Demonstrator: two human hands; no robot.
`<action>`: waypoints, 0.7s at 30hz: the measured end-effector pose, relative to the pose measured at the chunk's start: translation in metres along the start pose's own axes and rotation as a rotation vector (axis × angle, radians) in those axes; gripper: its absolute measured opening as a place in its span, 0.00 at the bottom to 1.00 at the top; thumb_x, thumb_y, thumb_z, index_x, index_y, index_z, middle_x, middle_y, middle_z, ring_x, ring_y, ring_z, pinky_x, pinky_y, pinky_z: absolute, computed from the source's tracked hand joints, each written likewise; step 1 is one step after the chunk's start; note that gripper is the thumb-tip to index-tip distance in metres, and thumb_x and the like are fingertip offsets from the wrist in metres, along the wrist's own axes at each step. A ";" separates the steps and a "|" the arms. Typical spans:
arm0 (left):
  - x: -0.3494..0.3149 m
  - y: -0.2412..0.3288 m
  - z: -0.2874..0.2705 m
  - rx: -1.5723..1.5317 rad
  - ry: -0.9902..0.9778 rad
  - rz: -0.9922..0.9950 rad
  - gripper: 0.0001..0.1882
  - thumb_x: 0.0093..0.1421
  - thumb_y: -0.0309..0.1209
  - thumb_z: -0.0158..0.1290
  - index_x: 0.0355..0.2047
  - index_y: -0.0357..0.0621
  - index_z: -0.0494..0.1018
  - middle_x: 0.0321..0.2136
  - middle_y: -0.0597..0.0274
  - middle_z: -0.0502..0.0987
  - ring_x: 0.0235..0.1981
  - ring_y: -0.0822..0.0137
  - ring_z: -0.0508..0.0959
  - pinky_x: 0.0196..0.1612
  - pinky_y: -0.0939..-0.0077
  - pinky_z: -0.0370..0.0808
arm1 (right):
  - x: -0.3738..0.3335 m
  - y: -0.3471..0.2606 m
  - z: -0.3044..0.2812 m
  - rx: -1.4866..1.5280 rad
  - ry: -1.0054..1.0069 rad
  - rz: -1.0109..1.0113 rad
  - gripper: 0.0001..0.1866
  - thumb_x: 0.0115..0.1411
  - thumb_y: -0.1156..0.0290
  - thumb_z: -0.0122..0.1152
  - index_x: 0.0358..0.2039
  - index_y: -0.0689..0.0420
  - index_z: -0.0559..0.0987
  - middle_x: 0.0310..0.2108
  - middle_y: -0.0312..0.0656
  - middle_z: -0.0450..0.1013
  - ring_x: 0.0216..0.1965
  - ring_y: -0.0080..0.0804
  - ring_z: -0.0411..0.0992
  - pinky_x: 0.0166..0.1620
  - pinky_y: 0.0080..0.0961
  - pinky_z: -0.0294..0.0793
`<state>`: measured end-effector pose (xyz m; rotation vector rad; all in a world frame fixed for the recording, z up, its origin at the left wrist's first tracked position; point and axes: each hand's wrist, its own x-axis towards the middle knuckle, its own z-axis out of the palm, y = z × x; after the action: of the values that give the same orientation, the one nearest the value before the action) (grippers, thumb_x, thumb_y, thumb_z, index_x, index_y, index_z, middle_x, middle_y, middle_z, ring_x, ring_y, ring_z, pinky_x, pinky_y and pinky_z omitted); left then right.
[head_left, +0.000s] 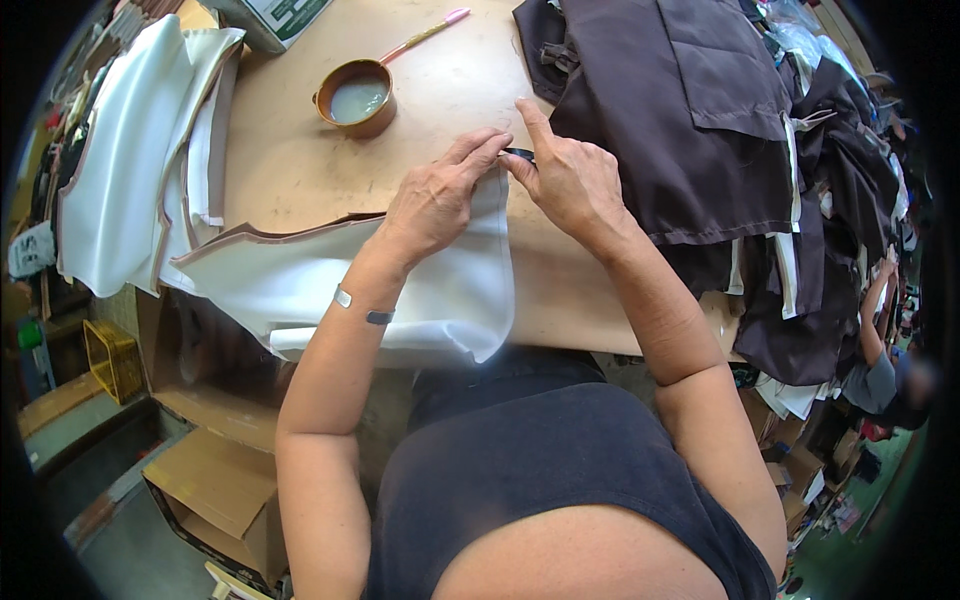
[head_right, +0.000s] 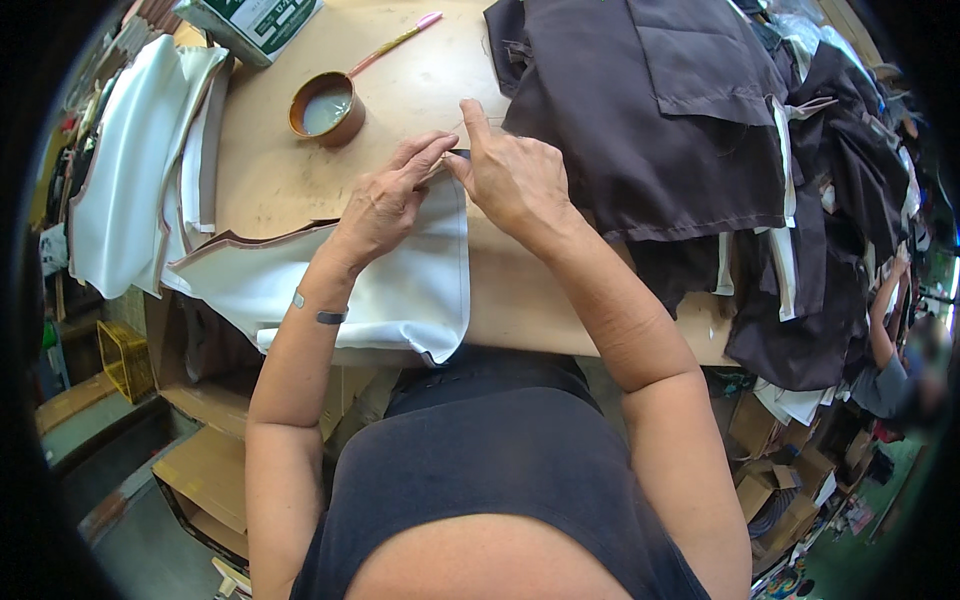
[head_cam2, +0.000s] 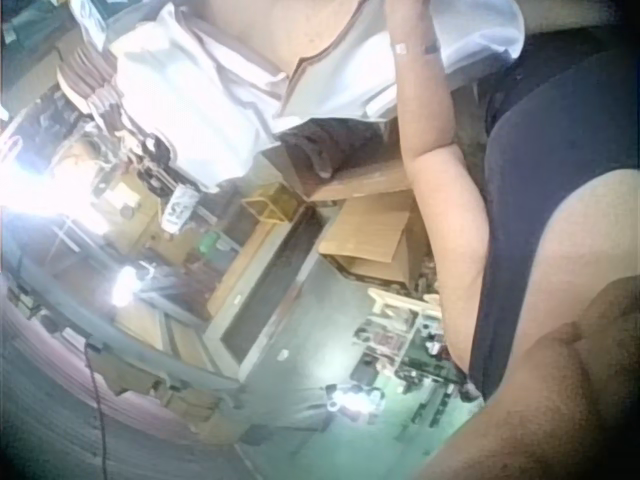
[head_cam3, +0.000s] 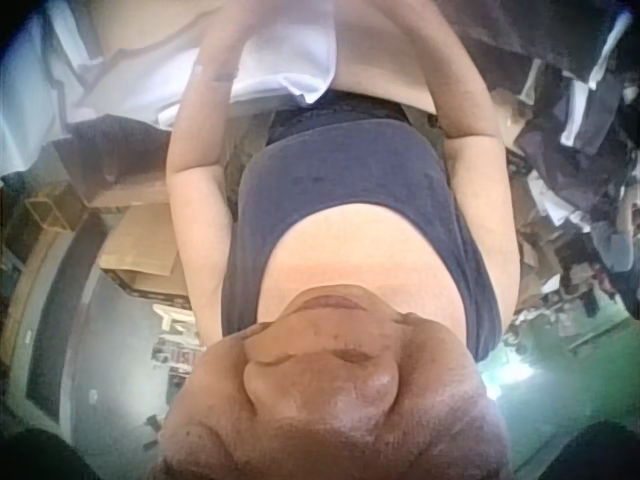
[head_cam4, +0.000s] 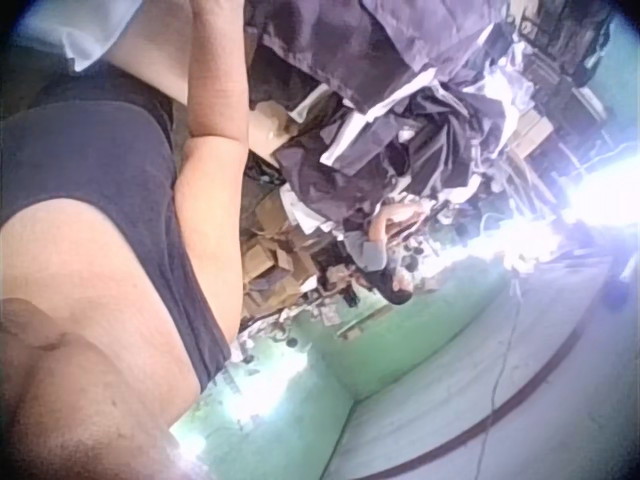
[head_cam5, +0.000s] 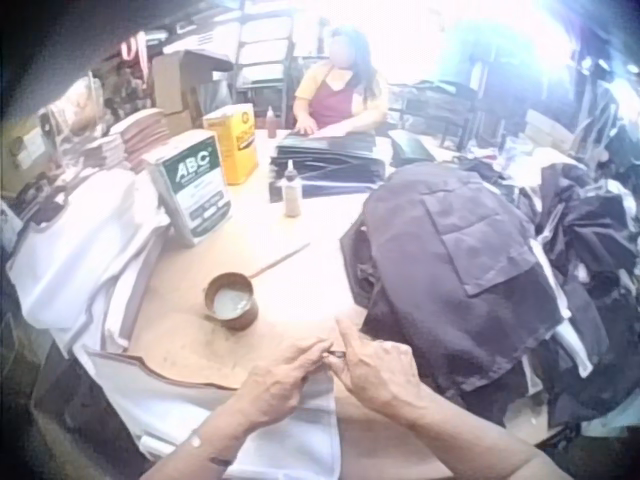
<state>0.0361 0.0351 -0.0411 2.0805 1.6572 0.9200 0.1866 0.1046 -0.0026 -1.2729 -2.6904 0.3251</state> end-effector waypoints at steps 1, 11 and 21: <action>0.000 0.000 0.001 0.018 0.011 0.017 0.30 0.47 0.16 0.42 0.53 0.50 0.61 0.50 0.62 0.66 0.40 0.57 0.74 0.38 0.68 0.75 | 0.002 0.001 0.002 -0.017 -0.004 -0.020 0.27 0.54 0.56 0.53 0.51 0.55 0.64 0.22 0.48 0.73 0.23 0.44 0.73 0.26 0.36 0.72; -0.004 -0.021 0.007 0.025 0.168 0.021 0.30 0.45 0.19 0.45 0.53 0.40 0.59 0.53 0.54 0.61 0.47 0.55 0.70 0.46 0.67 0.71 | 0.003 0.001 0.036 0.824 0.029 0.173 0.35 0.50 0.61 0.61 0.55 0.62 0.59 0.34 0.49 0.73 0.36 0.42 0.73 0.40 0.30 0.70; -0.132 -0.064 -0.103 0.052 0.977 -0.635 0.13 0.51 0.25 0.54 0.39 0.40 0.72 0.35 0.58 0.74 0.37 0.66 0.74 0.42 0.74 0.69 | 0.004 -0.013 0.040 1.078 0.105 0.014 0.36 0.50 0.86 0.52 0.59 0.58 0.52 0.32 0.35 0.70 0.33 0.19 0.66 0.42 0.12 0.64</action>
<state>-0.0947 -0.0872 -0.0410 0.9423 2.5585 1.7646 0.1654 0.0945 -0.0372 -0.8833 -1.8510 1.3946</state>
